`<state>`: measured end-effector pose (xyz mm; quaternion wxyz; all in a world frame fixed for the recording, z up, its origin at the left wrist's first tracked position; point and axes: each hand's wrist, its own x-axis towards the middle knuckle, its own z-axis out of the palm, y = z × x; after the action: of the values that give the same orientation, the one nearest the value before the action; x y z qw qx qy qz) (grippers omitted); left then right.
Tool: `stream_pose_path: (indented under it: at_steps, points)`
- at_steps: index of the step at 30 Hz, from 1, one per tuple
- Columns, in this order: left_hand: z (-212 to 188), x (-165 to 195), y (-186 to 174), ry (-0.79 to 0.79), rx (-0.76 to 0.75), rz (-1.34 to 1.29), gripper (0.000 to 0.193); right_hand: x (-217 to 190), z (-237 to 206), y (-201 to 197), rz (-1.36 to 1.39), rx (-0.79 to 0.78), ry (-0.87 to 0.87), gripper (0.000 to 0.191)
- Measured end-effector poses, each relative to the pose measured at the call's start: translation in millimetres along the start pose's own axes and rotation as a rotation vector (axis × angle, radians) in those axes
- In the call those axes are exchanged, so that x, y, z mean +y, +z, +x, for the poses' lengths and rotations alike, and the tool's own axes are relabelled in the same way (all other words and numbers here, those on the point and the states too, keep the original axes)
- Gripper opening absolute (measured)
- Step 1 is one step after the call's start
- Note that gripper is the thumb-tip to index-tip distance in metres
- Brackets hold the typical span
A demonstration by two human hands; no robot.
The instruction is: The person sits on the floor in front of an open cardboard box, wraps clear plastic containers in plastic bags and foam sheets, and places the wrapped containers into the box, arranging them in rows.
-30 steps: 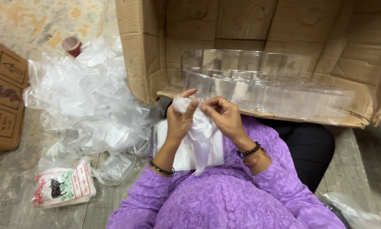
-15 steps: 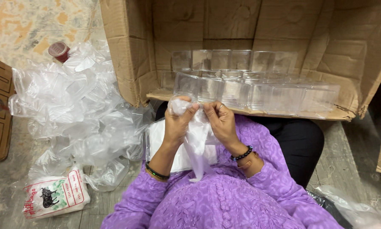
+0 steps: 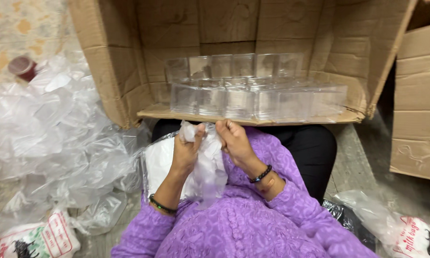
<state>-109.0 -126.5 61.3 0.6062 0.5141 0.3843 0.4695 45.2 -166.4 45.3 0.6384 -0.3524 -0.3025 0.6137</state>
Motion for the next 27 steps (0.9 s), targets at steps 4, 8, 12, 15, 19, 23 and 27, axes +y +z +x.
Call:
stream_pose_path:
  at_steps: [4,8,12,15,19,23,27]
  points:
    - [-3,-11,5,0.043,-0.037,0.056,0.036,3,-12,-7,-0.193,0.001,-0.173,0.019]
    - [1,-17,12,0.107,-0.041,0.273,0.037,-4,-13,-11,-0.036,0.081,-0.087,0.017]
    - [-2,-21,24,0.274,-0.148,0.22,0.021,-11,-13,-26,0.295,0.095,0.108,0.021]
    - [-10,-31,38,0.134,-0.182,0.069,0.015,-13,-22,-41,0.26,-0.004,0.004,0.029]
    - [-12,-50,49,-0.064,-0.171,0.027,0.014,-16,-38,-52,0.067,0.158,-0.04,0.021]
    - [-1,-66,55,0.018,-0.341,-0.156,0.02,-20,-42,-52,0.07,0.113,-0.066,0.023]
    - [2,-73,59,-0.167,-0.398,-0.249,0.027,-31,-40,-66,0.115,0.144,0.074,0.024]
